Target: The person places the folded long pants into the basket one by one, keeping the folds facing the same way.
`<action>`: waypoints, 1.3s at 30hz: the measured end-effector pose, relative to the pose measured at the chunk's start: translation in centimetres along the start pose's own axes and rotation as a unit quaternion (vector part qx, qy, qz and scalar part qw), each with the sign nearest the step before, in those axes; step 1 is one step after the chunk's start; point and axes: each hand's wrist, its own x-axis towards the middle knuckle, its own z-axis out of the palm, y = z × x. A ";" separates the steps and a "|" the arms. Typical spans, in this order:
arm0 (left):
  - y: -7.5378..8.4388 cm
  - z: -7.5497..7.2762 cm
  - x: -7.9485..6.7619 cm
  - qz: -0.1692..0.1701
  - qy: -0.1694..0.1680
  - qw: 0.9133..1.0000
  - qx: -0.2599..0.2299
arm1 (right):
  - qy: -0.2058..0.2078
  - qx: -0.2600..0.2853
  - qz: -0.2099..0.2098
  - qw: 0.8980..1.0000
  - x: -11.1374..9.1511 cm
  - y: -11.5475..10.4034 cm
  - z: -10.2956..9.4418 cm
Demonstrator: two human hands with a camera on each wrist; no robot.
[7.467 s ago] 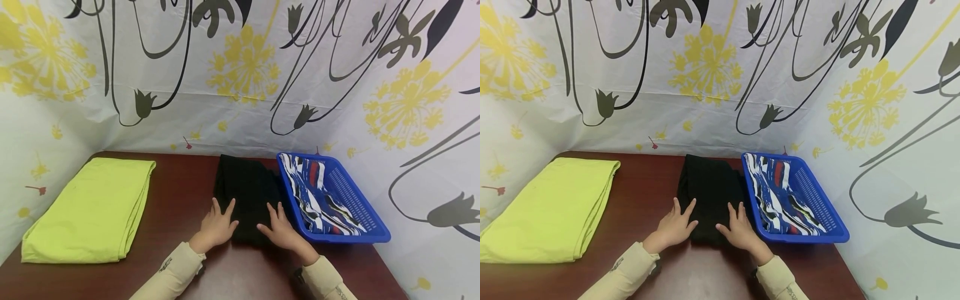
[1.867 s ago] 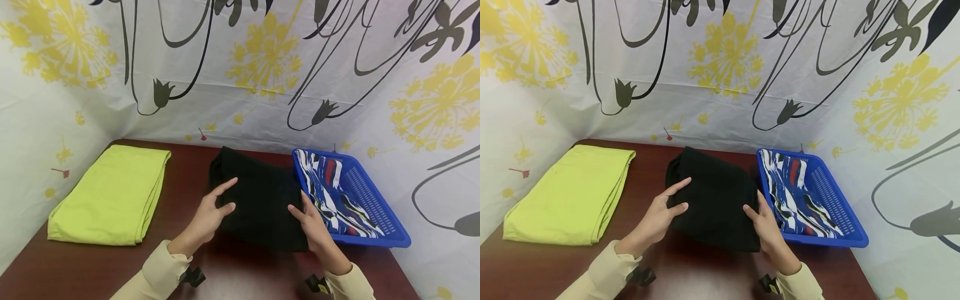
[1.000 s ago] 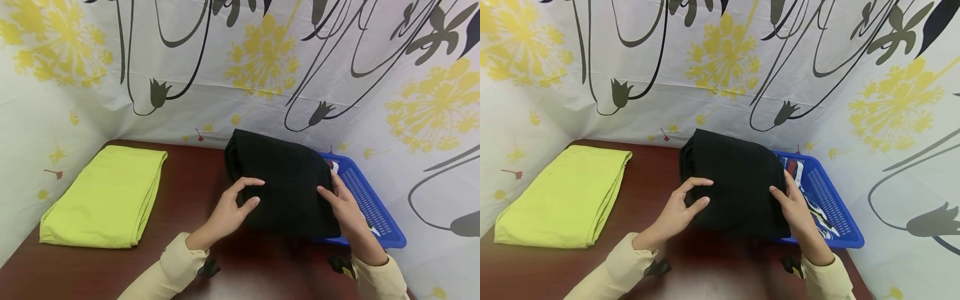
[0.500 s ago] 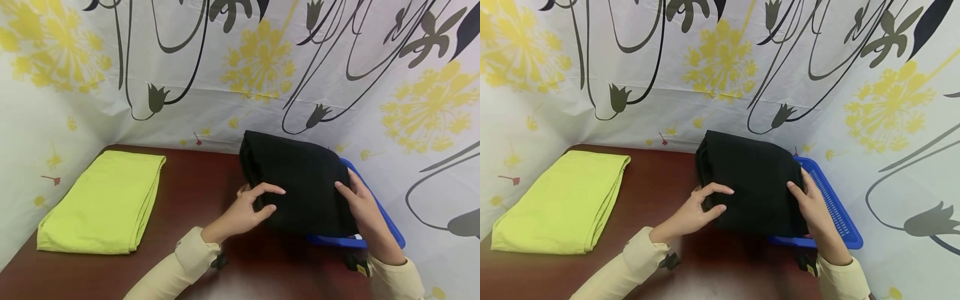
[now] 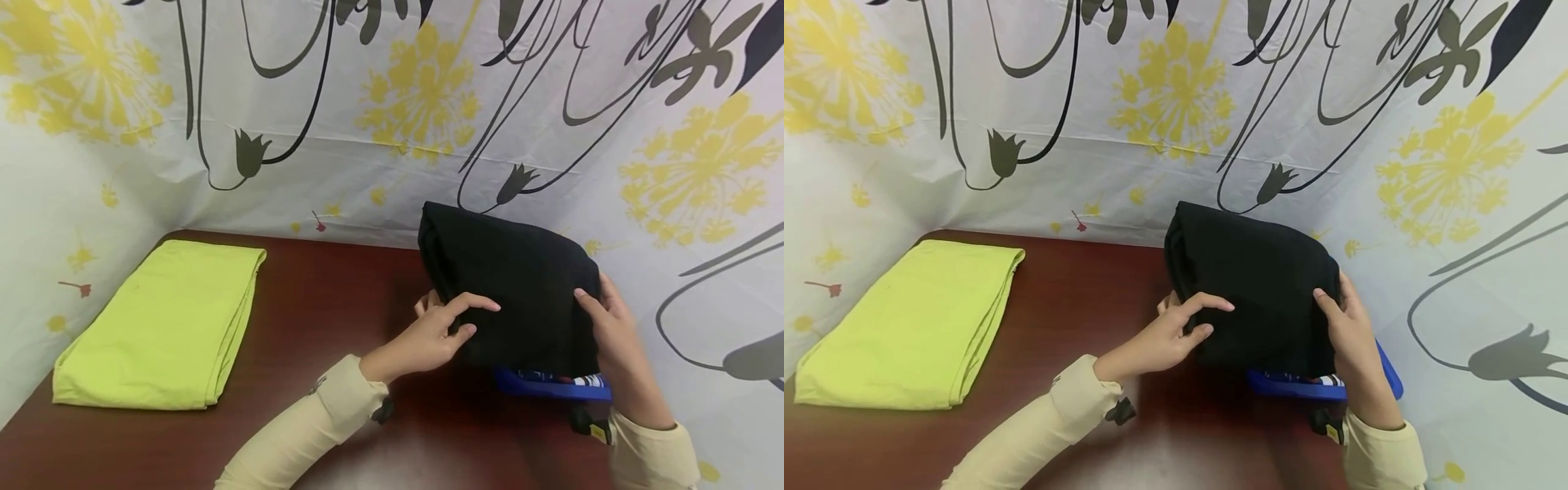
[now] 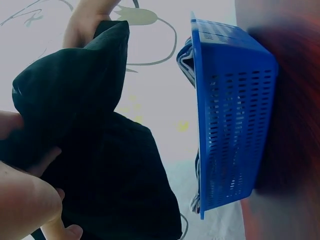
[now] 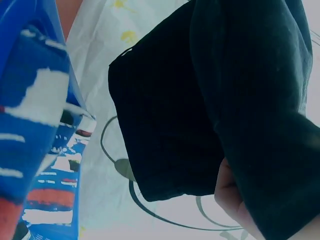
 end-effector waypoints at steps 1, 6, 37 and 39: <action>0.1 0.1 0.3 0.004 -0.002 1.000 0.005 | 0.008 0.002 -0.003 1.000 0.0 0.0 -0.2; 0.3 0.7 1.9 0.020 -0.009 0.999 0.030 | 0.047 0.024 -0.008 0.999 0.3 -0.2 -1.1; -3.7 8.1 7.1 -0.037 -0.073 0.996 0.039 | 0.181 -0.222 0.078 0.955 1.4 3.7 -6.9; -3.9 8.5 7.0 -0.050 -0.073 0.995 0.039 | 0.167 -0.269 0.082 0.945 1.3 4.2 -7.2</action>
